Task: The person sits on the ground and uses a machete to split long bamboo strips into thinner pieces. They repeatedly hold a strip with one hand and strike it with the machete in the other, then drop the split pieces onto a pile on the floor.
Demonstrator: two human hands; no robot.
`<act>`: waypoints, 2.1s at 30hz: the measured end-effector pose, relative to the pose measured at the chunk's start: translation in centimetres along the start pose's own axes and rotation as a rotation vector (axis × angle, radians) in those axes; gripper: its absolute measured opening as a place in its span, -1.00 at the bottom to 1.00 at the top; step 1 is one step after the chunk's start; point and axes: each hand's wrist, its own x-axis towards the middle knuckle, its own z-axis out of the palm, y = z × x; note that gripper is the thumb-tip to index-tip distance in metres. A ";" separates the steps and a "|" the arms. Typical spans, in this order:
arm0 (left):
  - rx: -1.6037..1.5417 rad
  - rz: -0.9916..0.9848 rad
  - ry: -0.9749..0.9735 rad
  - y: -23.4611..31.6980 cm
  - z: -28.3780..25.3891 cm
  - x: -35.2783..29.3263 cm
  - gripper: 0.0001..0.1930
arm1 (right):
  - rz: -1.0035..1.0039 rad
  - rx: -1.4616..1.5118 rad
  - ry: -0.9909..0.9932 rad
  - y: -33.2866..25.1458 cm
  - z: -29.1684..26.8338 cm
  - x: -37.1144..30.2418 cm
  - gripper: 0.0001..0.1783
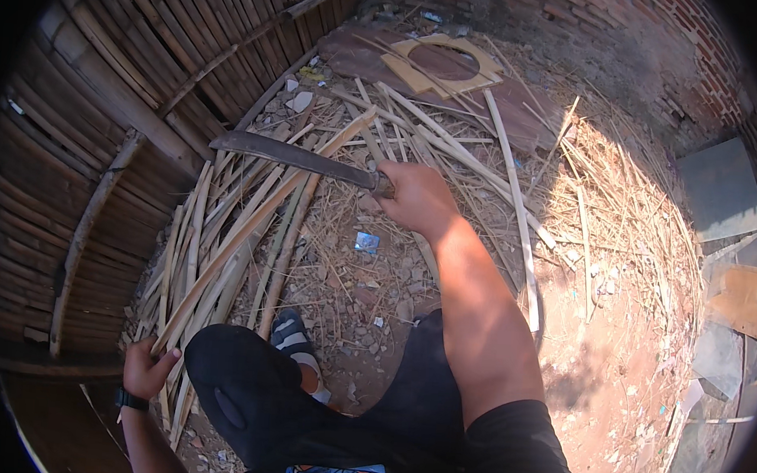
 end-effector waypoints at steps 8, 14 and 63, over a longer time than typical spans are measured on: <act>-0.081 -0.068 -0.050 -0.6 0.2 0.8 -0.59 | 0.280 0.116 0.115 3.3 0.0 -0.2 -0.64; -0.089 -0.108 -0.086 0.0 0.3 0.5 -0.57 | 0.152 0.019 -0.112 1.0 -0.3 0.5 -0.61; -0.455 0.381 1.466 16.0 -7.8 14.5 -0.37 | 0.305 0.783 -0.369 -1.4 0.9 0.1 -0.70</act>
